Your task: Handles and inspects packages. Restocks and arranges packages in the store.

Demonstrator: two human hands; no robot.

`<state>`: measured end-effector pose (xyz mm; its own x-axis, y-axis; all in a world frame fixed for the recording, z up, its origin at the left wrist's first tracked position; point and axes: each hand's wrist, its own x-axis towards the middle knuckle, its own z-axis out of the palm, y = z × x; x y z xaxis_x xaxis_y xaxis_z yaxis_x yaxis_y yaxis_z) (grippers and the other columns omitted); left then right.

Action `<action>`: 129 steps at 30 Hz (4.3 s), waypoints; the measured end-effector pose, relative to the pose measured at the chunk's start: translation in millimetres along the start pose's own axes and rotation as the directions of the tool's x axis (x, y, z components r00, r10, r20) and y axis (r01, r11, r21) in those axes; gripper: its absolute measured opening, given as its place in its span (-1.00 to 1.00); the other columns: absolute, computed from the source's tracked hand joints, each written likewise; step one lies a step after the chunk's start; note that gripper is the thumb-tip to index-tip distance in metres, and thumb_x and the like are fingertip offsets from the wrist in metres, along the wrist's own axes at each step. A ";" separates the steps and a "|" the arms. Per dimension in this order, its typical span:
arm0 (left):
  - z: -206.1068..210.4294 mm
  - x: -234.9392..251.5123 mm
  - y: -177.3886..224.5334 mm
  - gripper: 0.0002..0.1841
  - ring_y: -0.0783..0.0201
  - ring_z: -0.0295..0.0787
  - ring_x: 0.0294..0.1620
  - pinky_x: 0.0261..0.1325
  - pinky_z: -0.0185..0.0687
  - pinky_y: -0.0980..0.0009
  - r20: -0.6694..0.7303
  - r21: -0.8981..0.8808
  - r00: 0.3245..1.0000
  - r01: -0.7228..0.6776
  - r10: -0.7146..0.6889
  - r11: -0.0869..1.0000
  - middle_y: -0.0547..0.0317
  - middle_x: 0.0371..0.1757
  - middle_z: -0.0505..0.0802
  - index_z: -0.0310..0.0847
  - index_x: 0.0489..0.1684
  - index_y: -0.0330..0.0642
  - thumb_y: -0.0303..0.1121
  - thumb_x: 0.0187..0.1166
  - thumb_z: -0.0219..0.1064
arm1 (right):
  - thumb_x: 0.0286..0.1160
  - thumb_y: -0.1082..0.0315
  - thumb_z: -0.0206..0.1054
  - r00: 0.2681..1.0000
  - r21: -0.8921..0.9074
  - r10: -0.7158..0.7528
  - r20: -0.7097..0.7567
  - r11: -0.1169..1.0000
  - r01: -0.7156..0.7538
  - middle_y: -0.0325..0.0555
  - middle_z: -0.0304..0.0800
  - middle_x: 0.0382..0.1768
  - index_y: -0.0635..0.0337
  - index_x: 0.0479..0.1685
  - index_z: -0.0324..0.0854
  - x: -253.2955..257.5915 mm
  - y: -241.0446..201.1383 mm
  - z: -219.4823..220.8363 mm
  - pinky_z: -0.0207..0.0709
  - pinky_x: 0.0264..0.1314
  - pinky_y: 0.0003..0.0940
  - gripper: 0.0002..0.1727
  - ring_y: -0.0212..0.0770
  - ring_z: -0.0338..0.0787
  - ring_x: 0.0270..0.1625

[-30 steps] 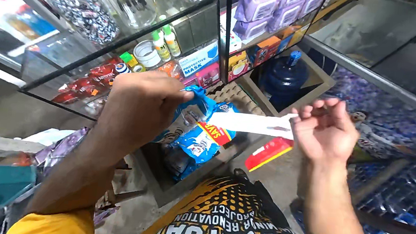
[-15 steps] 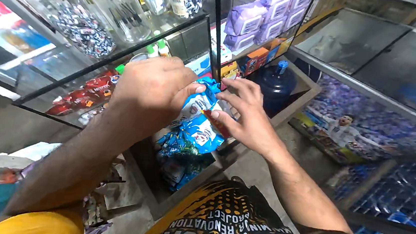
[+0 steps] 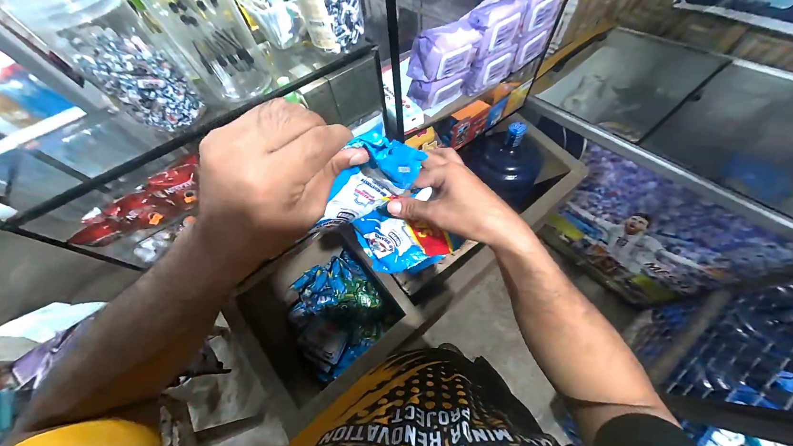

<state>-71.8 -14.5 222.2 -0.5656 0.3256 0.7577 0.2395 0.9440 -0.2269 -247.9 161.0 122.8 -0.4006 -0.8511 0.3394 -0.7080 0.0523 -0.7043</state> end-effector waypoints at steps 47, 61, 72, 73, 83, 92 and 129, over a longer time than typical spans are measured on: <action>-0.1 -131.0 77.4 -0.91 0.20 0.70 0.00 0.33 0.64 0.26 -0.008 -0.612 1.000 -0.007 0.002 0.791 0.11 -0.13 0.68 0.61 0.00 -0.14 -0.38 0.74 0.24 | 0.69 0.33 0.21 0.899 -0.324 -0.435 0.043 0.845 0.425 -0.14 0.89 -0.06 0.10 -0.07 0.81 -126.1 -62.1 20.4 0.64 -0.22 -0.23 -0.78 -0.12 0.79 -0.11; -49.4 -149.8 9.2 -0.81 0.43 0.75 0.04 0.23 0.64 0.42 -0.079 -0.489 0.868 0.394 -0.490 0.778 0.36 -0.13 0.82 0.74 -0.11 -0.11 -0.21 0.69 0.30 | 0.67 0.18 0.29 0.972 -0.314 0.027 -0.235 0.944 -0.102 -0.20 0.93 0.03 0.05 -0.13 0.89 -213.3 20.3 -11.8 0.75 0.14 -0.21 -0.74 -0.25 0.87 0.09; 180.1 -146.6 -35.5 -0.65 0.22 0.67 -0.35 -0.19 0.67 0.19 0.414 -0.321 0.638 0.770 -0.649 0.552 0.01 -0.29 0.77 0.71 -0.24 -0.33 -0.14 0.50 0.54 | 0.57 0.19 0.42 0.813 -0.172 0.223 -0.538 0.915 -0.365 -0.16 0.91 0.02 0.09 -0.22 0.91 -239.8 36.6 -3.8 0.76 0.20 -0.26 -0.79 -0.29 0.85 0.10; 208.6 -146.6 -43.2 -0.62 0.26 0.60 -0.38 -0.21 0.60 0.23 0.410 -0.338 0.619 0.785 -0.670 0.519 0.04 -0.33 0.74 0.70 -0.25 -0.33 -0.11 0.47 0.55 | 0.57 0.20 0.42 0.804 -0.153 0.231 -0.547 0.917 -0.368 -0.16 0.91 0.02 0.09 -0.22 0.91 -241.1 36.1 -1.5 0.76 0.19 -0.28 -0.79 -0.30 0.85 0.10; 320.9 -244.0 0.5 -0.54 -0.27 0.52 0.53 0.60 0.33 -0.31 0.647 -0.020 0.340 0.902 -0.682 0.431 -0.21 0.40 0.72 0.75 0.32 -0.14 -0.25 0.43 0.58 | 0.58 0.23 0.42 0.786 -0.070 0.272 -0.555 0.926 -0.370 -0.22 0.92 0.03 0.07 -0.20 0.92 -247.9 34.6 26.9 0.76 0.26 -0.30 -0.82 -0.30 0.85 0.15; 213.5 -151.8 81.5 -0.35 0.21 0.62 0.48 0.50 0.59 0.14 0.670 -0.704 0.723 0.690 -0.167 0.166 0.11 0.49 0.71 0.61 0.50 -0.14 0.18 0.66 0.23 | 0.50 0.28 0.50 0.882 0.395 0.347 -0.320 0.895 -0.209 -0.14 0.91 -0.02 0.16 -0.26 0.91 -200.0 35.6 21.4 0.86 0.03 -0.30 -0.85 -0.25 0.89 0.01; 117.8 -99.1 51.6 -0.87 0.25 0.76 0.08 0.23 0.69 0.30 0.232 -0.458 0.950 0.295 -0.207 0.839 0.14 -0.05 0.86 0.88 -0.09 -0.11 -0.35 0.61 0.41 | 0.44 -0.68 -0.38 0.746 0.832 0.414 0.521 -0.051 -0.552 -0.16 0.76 -0.35 0.05 -0.02 0.69 -111.0 46.5 24.6 0.77 -0.28 -0.31 0.03 -0.30 0.79 -0.32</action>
<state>-96.3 8.3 63.2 -0.7705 0.1260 0.6248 0.3952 0.8636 0.3132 -222.1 245.0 37.0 -0.2895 -0.8856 -0.3630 0.7410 0.0327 -0.6707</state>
